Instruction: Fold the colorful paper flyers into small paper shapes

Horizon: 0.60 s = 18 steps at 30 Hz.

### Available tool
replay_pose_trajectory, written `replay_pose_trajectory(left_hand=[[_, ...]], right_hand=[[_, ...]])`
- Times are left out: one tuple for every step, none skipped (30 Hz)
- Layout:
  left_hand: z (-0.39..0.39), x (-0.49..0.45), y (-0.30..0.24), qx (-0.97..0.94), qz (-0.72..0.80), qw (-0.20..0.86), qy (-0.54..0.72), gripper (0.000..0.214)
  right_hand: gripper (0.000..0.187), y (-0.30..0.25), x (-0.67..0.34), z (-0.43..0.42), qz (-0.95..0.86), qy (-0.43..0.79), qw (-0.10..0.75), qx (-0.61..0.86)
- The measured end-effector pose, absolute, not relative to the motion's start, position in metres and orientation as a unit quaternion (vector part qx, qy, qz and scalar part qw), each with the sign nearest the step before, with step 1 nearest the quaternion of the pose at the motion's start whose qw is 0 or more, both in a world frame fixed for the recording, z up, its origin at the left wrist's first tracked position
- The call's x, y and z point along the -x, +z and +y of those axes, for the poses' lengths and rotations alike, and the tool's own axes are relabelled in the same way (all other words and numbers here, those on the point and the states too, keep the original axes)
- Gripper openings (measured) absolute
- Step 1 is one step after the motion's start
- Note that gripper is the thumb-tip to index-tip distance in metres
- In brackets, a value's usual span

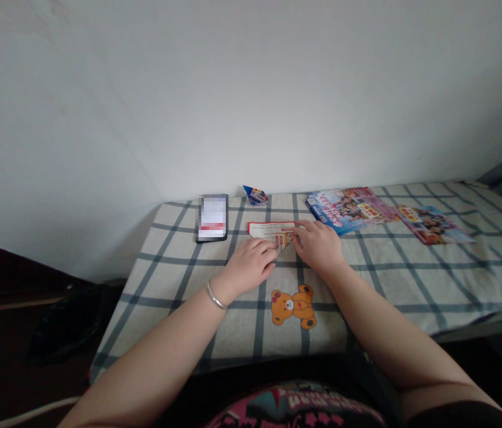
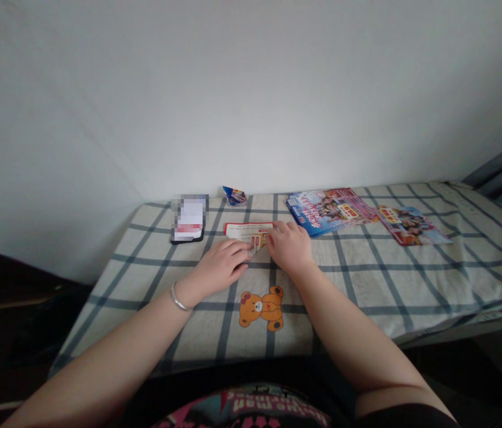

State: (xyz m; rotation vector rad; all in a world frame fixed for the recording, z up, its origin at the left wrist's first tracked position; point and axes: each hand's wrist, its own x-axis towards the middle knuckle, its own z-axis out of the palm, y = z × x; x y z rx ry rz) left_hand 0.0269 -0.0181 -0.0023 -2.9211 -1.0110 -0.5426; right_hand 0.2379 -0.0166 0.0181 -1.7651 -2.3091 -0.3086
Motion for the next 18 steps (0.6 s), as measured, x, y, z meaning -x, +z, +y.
replay_pose_trajectory(left_hand=[[-0.0183,-0.0270,-0.0017,0.931,-0.323,0.000,-0.170,0.011],[-0.0184,-0.0270,-0.0010,0.931,-0.323,-0.001,-0.169,0.010],[-0.0186,-0.0272,-0.0003,0.931,-0.323,-0.003,-0.170,0.009],[-0.0187,-0.0273,0.0003,0.931,-0.323,-0.004,-0.171,0.009],[-0.0189,-0.0275,0.0008,0.931,-0.322,-0.005,-0.172,0.009],[-0.0190,-0.0277,0.0013,0.931,-0.323,-0.006,-0.173,0.008],[-0.0191,-0.0278,0.0015,0.930,-0.323,-0.006,-0.173,0.008],[-0.0191,-0.0280,0.0016,0.931,-0.323,-0.007,-0.172,0.008],[-0.0192,-0.0280,0.0015,0.931,-0.324,-0.007,-0.171,0.008],[-0.0192,-0.0280,0.0012,0.930,-0.325,-0.007,-0.170,0.008],[-0.0191,-0.0279,0.0007,0.930,-0.326,-0.007,-0.170,0.009],[-0.0189,-0.0278,0.0001,0.930,-0.326,-0.007,-0.170,0.009],[-0.0188,-0.0275,-0.0007,0.930,-0.326,-0.008,-0.171,0.010],[-0.0185,-0.0272,-0.0015,0.930,-0.325,-0.008,-0.172,0.011],[-0.0183,-0.0270,-0.0022,0.930,-0.324,-0.008,-0.174,0.012],[-0.0181,-0.0267,-0.0028,0.930,-0.323,-0.008,-0.176,0.013],[-0.0180,-0.0265,-0.0033,0.930,-0.322,-0.007,-0.178,0.013],[-0.0179,-0.0263,-0.0035,0.930,-0.321,-0.007,-0.179,0.013]], right_hand=[[0.035,0.0184,-0.2369,-0.0170,-0.802,-0.099,0.109,0.579],[0.035,0.0186,-0.2359,-0.0173,-0.818,-0.093,0.104,0.559],[0.035,0.0187,-0.2350,-0.0174,-0.830,-0.086,0.097,0.543],[0.035,0.0188,-0.2341,-0.0173,-0.836,-0.082,0.091,0.535],[0.035,0.0188,-0.2334,-0.0173,-0.838,-0.078,0.087,0.533],[0.034,0.0189,-0.2328,-0.0172,-0.838,-0.075,0.086,0.534],[0.034,0.0191,-0.2323,-0.0171,-0.837,-0.072,0.086,0.536],[0.034,0.0192,-0.2320,-0.0171,-0.835,-0.069,0.086,0.540],[0.035,0.0193,-0.2318,-0.0171,-0.831,-0.068,0.086,0.545],[0.036,0.0195,-0.2317,-0.0172,-0.826,-0.067,0.086,0.553],[0.037,0.0196,-0.2317,-0.0173,-0.820,-0.069,0.085,0.562],[0.037,0.0196,-0.2319,-0.0172,-0.812,-0.072,0.086,0.573],[0.038,0.0197,-0.2323,-0.0171,-0.803,-0.077,0.086,0.585],[0.038,0.0198,-0.2329,-0.0168,-0.795,-0.081,0.087,0.595],[0.038,0.0198,-0.2336,-0.0163,-0.787,-0.085,0.087,0.605],[0.039,0.0199,-0.2344,-0.0158,-0.780,-0.087,0.087,0.614],[0.039,0.0200,-0.2353,-0.0151,-0.773,-0.087,0.086,0.623],[0.040,0.0200,-0.2361,-0.0145,-0.767,-0.086,0.084,0.631]])
